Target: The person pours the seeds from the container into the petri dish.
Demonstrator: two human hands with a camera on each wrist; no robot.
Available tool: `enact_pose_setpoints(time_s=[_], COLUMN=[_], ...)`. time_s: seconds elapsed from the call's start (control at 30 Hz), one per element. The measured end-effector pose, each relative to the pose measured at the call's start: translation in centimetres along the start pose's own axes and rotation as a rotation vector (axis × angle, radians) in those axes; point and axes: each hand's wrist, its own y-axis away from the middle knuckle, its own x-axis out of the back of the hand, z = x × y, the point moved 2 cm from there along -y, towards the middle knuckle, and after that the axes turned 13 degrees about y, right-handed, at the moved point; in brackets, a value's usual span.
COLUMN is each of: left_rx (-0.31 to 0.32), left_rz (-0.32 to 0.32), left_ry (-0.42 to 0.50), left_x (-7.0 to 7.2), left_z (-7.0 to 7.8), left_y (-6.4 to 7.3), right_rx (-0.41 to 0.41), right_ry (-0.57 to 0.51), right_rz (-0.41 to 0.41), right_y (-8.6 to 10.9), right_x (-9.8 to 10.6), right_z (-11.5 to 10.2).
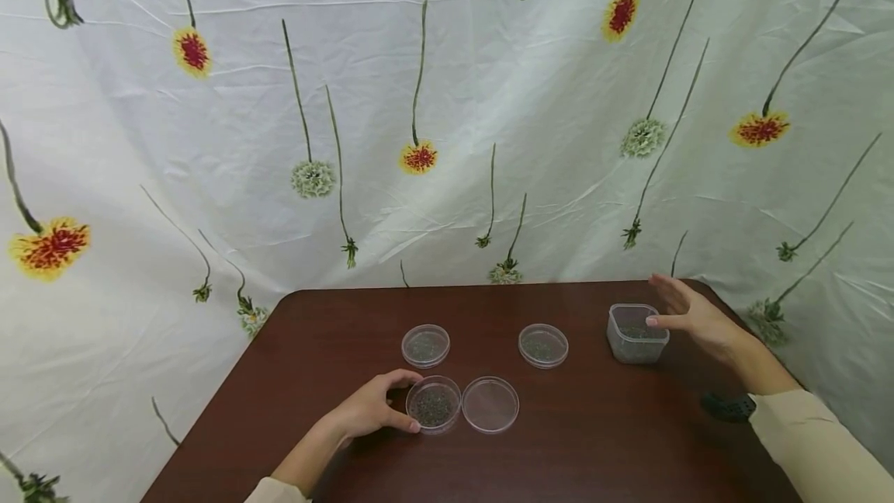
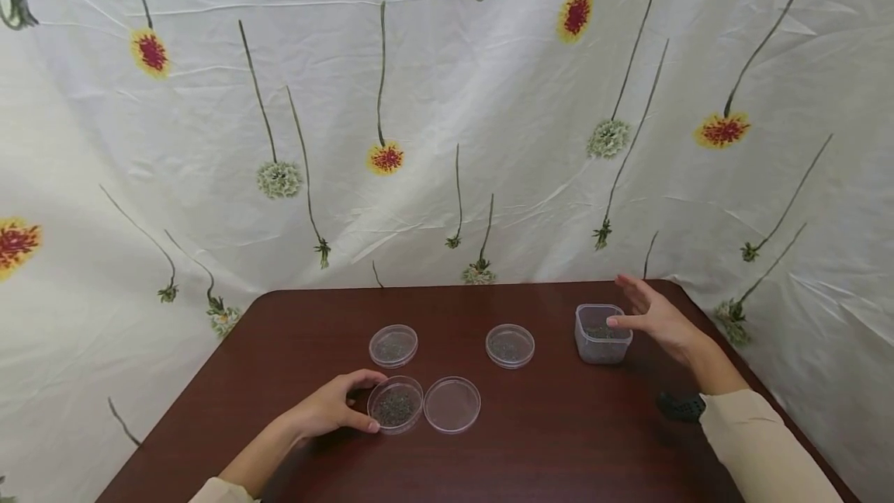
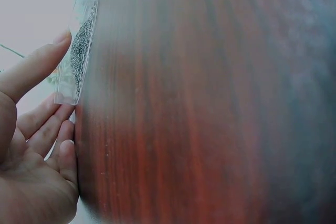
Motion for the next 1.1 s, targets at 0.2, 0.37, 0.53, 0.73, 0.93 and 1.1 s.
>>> enact_pose_setpoints(time_s=[0.2, 0.37, 0.53, 0.73, 0.93, 1.1], left_rx=[0.016, 0.015, 0.013, 0.019, 0.009, 0.007], left_rz=[-0.003, -0.008, -0.001, -0.001, -0.008, -0.007], left_ry=[0.003, 0.008, 0.005, 0.005, -0.002, 0.0], left_x=[0.1, 0.1, 0.1, 0.0, 0.2, 0.2], left_z=[-0.4, -0.5, -0.5, -0.5, -0.5, -0.4], left_y=[0.0, 0.0, -0.1, -0.2, -0.3, -0.3], right_rx=[0.042, 0.099, 0.163, 0.214, 0.27, 0.313], right_ry=[0.026, -0.001, -0.033, -0.042, -0.087, -0.128], right_rz=[-0.011, -0.032, -0.077, -0.143, -0.205, -0.259], right_y=[-0.3, -0.8, -1.5, -2.2, -2.6, -2.5], right_x=[-0.1, -1.3, -3.3, -5.5, -7.3, -8.8], right_z=[-1.6, -2.6, -3.6, -5.0, -6.3, -7.4])
